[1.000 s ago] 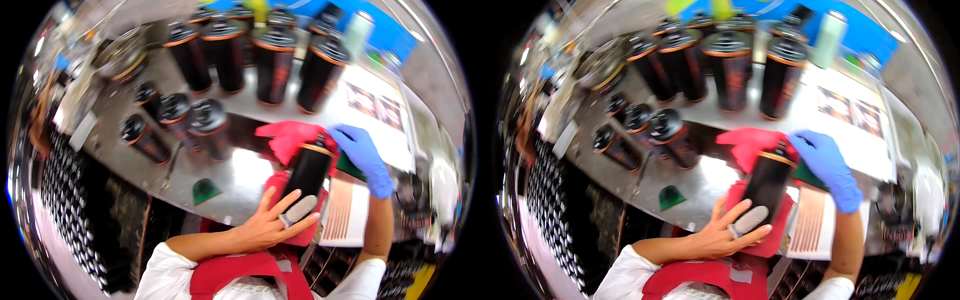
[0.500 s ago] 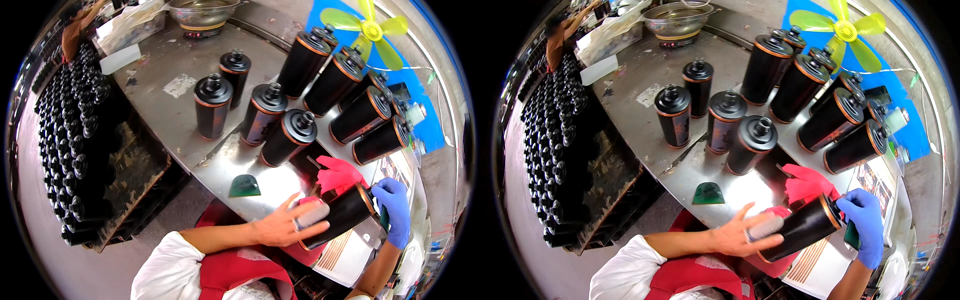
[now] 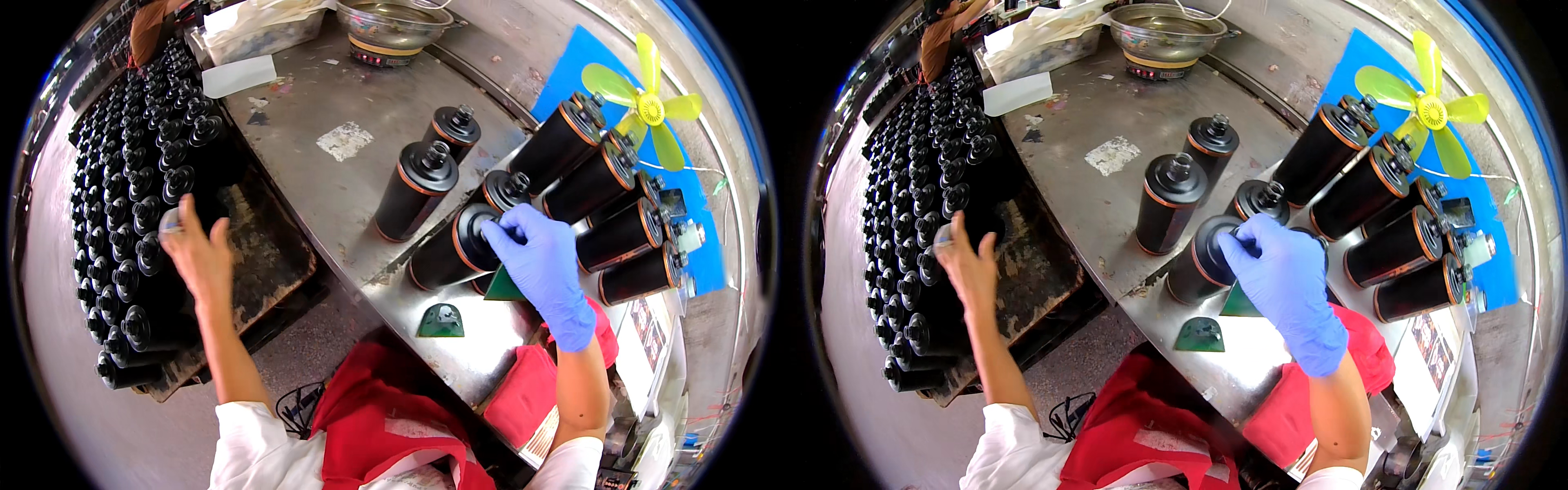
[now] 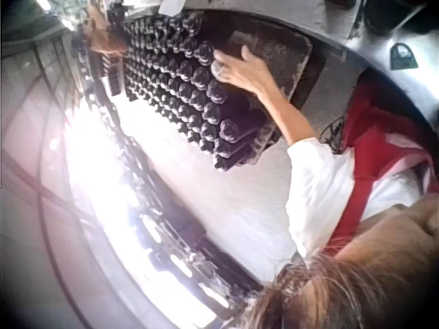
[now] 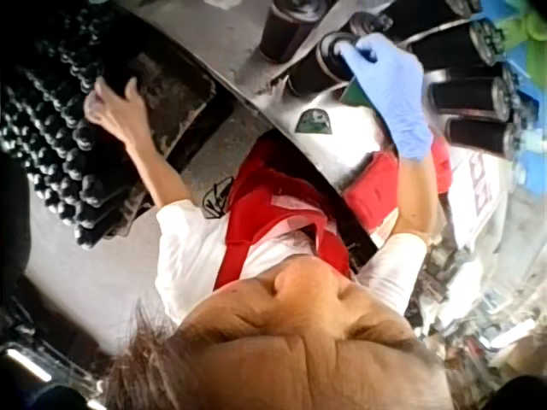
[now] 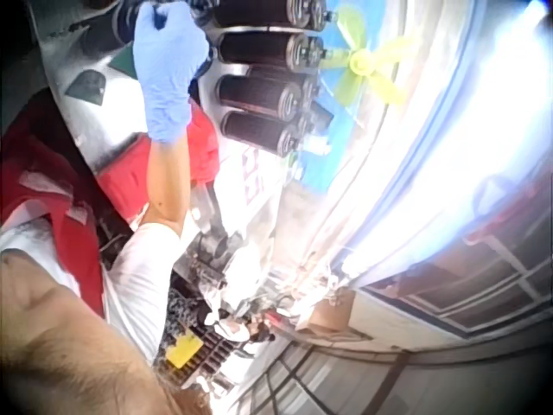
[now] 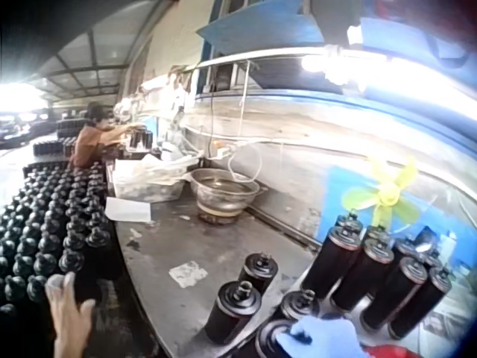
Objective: The person applies a gold label to the top rim of a black cylindrical container, then wipes the container with a green sponge. They repeat this process on multiple containers, placing finished units on a nearby tray.
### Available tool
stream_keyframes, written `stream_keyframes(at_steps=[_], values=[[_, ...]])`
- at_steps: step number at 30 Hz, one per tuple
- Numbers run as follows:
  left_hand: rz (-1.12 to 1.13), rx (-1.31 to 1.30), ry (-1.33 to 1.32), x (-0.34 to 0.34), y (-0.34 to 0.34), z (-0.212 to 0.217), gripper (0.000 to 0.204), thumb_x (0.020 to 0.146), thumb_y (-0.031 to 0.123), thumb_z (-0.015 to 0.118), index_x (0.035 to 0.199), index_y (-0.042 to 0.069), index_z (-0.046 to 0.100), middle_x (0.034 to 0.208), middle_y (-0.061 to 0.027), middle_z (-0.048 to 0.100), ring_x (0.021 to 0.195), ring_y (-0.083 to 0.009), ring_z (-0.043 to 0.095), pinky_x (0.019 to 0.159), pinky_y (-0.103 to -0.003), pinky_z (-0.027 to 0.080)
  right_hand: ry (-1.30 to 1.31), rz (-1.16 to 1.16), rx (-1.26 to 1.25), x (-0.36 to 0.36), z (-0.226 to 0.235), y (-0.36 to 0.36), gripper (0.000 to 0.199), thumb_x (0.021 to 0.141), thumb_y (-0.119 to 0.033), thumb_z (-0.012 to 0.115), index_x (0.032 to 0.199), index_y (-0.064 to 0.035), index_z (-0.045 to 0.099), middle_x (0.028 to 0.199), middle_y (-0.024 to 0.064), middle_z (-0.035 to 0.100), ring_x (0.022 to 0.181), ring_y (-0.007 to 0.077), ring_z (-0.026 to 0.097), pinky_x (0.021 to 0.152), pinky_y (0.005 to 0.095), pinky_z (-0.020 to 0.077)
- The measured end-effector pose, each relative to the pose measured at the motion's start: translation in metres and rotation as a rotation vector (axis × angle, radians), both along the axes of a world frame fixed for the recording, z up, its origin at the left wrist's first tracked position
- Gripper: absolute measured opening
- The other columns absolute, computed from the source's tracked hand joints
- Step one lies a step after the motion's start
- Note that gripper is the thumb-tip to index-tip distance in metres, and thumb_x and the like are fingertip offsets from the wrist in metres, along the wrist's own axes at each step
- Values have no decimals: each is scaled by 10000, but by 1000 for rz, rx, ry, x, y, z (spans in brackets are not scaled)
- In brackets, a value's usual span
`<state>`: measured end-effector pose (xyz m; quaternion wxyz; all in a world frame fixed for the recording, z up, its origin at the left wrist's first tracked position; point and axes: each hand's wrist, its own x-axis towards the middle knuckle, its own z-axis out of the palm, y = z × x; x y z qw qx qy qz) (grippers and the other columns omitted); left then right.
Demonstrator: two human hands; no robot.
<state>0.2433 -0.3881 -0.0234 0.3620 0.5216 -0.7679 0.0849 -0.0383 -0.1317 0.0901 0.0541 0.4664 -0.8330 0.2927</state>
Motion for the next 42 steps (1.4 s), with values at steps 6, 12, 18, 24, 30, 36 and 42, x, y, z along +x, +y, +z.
stream_keyframes(at_steps=[6,12,18,24,30,36,42], values=[[341,80,-182,39,-64,9,576,845,443,591,1320,148,453,1125,-239,496,1078,-378,475,855,-430,437,20,23,95,1,-2,-14,198,753,-219,712,837,-70,613,644,104,606,551,249,593,526,326,461],[182,137,-114,21,-113,-6,526,858,463,553,1270,149,466,1073,-215,562,972,-388,576,769,-443,485,-191,-65,108,19,6,14,312,764,-177,715,1050,-95,622,618,65,572,531,148,530,544,276,453],[238,307,-236,11,-148,12,391,871,487,494,1046,138,487,980,-182,640,875,-403,622,722,-485,488,-265,-258,-41,29,-9,111,306,756,-117,721,1050,-88,644,630,10,534,551,70,460,547,223,430],[57,124,-125,25,-71,-3,330,911,444,452,1170,256,532,1044,12,654,860,-286,645,643,-410,502,-656,-498,-124,47,-40,225,248,810,-192,674,1044,-111,658,666,-7,560,589,49,496,559,213,429],[-590,-11,52,-30,99,104,86,837,135,654,890,77,689,850,-106,678,700,-238,661,618,-272,541,-864,-859,-575,55,-46,341,189,855,-150,606,962,-4,661,676,1,571,602,53,514,555,183,392],[-1364,52,186,-65,175,137,434,822,463,587,793,30,585,777,-119,603,678,-249,559,631,-364,417,-507,-982,-741,5,-75,437,178,848,-157,618,899,8,664,698,16,588,648,69,524,595,209,404],[-2289,587,-45,-241,306,152,121,712,137,698,783,69,628,642,-44,584,507,-213,559,465,-277,399,-166,-1241,-466,-85,-82,570,346,775,-233,687,1002,25,643,885,98,666,803,160,609,749,271,478]])
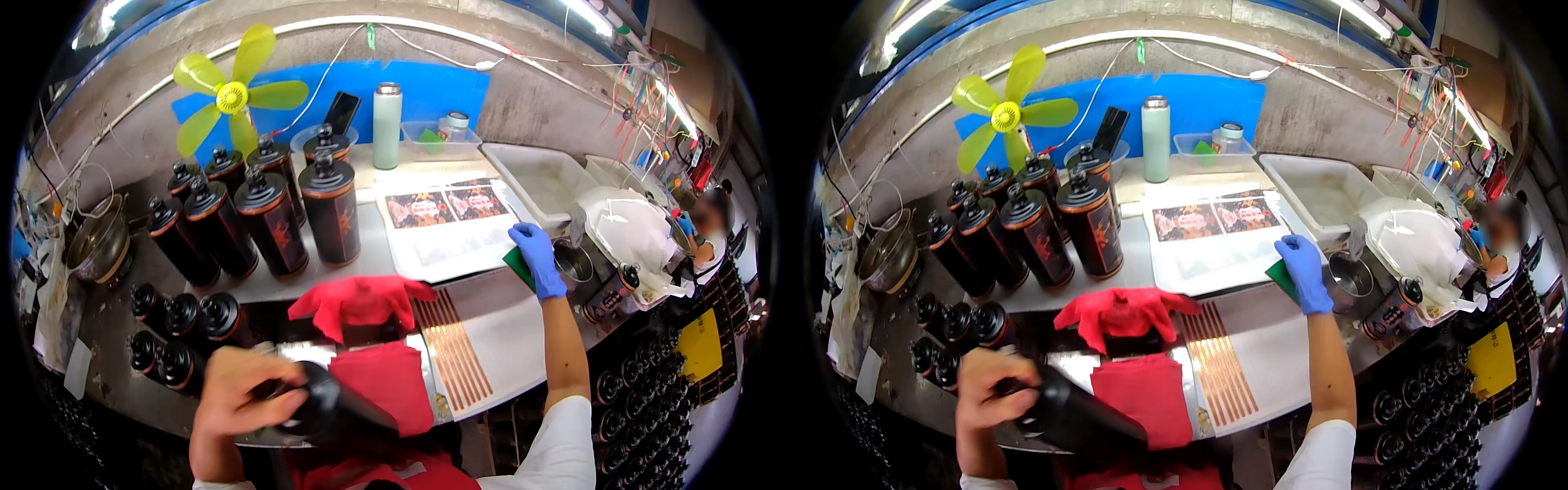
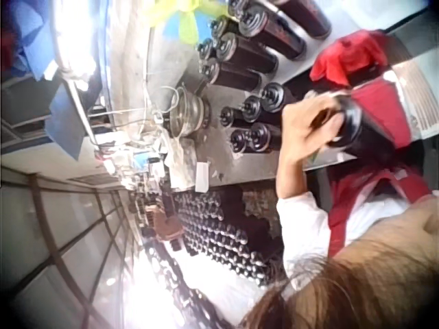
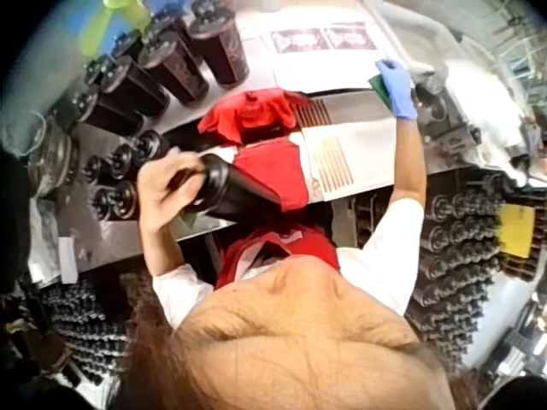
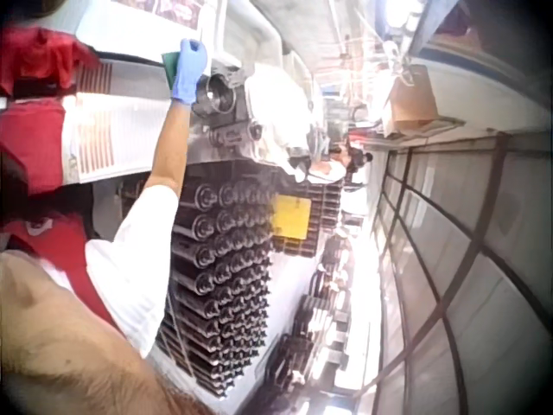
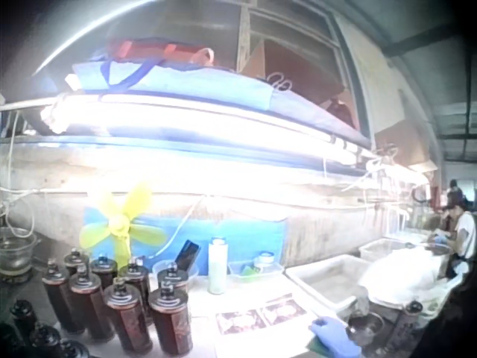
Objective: The person applies a gold label to the top rim of a black cylindrical container, then wipes the container with a green sponge. They repeat this process on multiple containers, placing finished units on a nearby tray.
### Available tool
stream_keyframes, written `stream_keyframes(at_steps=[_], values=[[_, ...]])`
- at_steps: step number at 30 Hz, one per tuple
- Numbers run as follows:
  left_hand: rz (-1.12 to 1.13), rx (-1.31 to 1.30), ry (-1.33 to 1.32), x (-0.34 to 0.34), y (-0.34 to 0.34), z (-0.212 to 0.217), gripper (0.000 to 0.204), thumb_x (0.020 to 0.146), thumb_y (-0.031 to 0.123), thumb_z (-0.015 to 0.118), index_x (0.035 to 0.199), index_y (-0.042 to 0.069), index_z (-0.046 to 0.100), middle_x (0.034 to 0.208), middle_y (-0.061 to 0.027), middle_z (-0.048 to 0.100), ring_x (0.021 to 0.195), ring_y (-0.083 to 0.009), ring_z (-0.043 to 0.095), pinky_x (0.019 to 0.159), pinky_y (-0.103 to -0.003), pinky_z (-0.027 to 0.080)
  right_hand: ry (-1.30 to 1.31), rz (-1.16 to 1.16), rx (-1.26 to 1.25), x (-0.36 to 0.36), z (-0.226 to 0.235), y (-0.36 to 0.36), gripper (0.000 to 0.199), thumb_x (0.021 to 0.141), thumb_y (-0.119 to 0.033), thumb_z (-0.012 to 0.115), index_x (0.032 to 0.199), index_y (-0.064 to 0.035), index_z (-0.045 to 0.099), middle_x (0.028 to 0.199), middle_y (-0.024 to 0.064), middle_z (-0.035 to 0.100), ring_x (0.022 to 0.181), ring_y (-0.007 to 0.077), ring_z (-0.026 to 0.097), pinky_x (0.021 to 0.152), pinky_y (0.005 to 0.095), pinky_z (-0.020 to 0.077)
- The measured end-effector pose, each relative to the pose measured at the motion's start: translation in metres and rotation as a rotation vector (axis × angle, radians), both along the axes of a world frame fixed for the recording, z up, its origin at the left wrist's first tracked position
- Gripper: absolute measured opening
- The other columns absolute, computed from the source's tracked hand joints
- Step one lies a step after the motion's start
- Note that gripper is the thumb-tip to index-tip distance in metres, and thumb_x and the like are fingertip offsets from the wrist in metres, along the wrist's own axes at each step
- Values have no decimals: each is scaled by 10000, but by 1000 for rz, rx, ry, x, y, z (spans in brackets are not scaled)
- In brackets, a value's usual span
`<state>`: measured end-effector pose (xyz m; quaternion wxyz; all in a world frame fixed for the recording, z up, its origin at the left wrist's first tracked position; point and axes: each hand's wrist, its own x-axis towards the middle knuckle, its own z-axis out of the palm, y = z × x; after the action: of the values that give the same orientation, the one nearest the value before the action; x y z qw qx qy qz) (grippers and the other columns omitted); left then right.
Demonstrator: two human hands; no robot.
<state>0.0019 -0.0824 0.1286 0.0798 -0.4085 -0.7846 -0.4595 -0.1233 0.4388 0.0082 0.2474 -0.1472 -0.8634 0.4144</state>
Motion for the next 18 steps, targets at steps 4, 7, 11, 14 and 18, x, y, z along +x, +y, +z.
stream_keyframes(at_steps=[4,7,11,14,18], values=[[-53,-217,-388,-70,65,-20,174,794,206,650,865,48,633,672,-93,594,604,-209,595,569,-288,441,-199,-101,223,-80,4,14,677,649,-460,740,1070,52,606,994,204,645,910,294,628,804,343,485],[57,-237,-418,-110,87,-49,219,813,242,641,885,35,655,708,-121,627,638,-227,623,597,-313,459,-295,-140,344,-106,12,25,827,548,-566,760,1040,77,587,1013,236,627,909,339,622,787,377,485],[308,-87,-418,-108,89,-68,302,846,207,628,1076,14,601,680,-133,607,621,-201,615,574,-294,454,-385,-51,382,-134,-6,64,703,524,-510,796,845,89,616,842,249,639,780,337,633,686,392,495],[389,139,-455,-68,69,-106,539,783,67,682,1273,21,462,950,-71,601,690,-123,508,669,-265,448,-222,127,199,-140,-12,59,429,568,-351,764,697,43,653,625,152,625,558,196,578,541,379,458],[405,343,-622,-8,75,-148,855,707,137,760,1388,14,259,1275,-138,441,1056,-205,479,926,-329,395,-207,-38,309,-151,-28,85,320,670,-298,695,742,14,676,600,149,620,552,225,601,541,367,450]])
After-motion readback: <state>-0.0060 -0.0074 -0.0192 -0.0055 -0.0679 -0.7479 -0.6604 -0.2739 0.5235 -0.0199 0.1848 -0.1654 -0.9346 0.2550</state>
